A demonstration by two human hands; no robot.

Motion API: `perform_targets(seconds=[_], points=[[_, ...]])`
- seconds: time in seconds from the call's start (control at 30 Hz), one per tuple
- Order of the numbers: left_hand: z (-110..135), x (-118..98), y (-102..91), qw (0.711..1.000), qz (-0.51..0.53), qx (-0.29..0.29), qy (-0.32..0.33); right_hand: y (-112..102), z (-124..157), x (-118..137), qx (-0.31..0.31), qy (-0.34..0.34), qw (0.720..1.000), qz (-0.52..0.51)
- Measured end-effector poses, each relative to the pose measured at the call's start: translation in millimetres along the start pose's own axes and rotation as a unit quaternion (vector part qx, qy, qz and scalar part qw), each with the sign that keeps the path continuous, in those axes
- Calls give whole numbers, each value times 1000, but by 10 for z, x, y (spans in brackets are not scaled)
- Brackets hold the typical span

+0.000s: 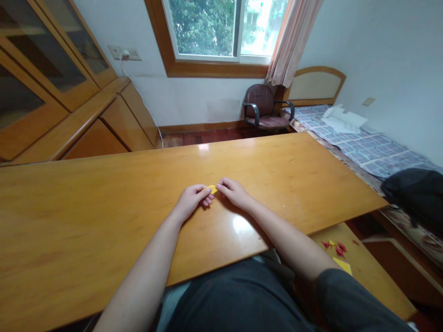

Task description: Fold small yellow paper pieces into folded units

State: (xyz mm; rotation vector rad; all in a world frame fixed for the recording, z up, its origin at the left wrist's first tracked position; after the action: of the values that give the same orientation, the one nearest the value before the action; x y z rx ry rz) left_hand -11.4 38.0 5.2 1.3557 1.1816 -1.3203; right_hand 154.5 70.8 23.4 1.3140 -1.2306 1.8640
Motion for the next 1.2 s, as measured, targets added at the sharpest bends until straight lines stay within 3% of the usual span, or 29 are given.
perform_targets(seconds=[0.27, 0.73, 1.2], points=[[-15, 48, -28, 999, 42, -19, -15, 3, 4, -6, 15, -1, 1000, -24], [-13, 12, 0, 1000, 11, -24, 6, 40, -45, -91, 23, -1, 1000, -18], [-32, 52, -20, 1000, 11, -28, -5, 57, -101, -180, 41, 23, 994, -103]])
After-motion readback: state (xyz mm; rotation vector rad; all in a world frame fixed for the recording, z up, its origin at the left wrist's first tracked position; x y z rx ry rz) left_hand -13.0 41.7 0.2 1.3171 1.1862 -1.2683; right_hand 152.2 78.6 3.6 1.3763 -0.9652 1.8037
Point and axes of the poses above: each hand's wrist, its own z-axis away from the middle knuckle, its own y-axis out of the palm, x = y × z, the point moved 4 cm from there along -z, towards the middle knuckle, and after that the axes turned 13 degrees about y, right-handed, at the moved point
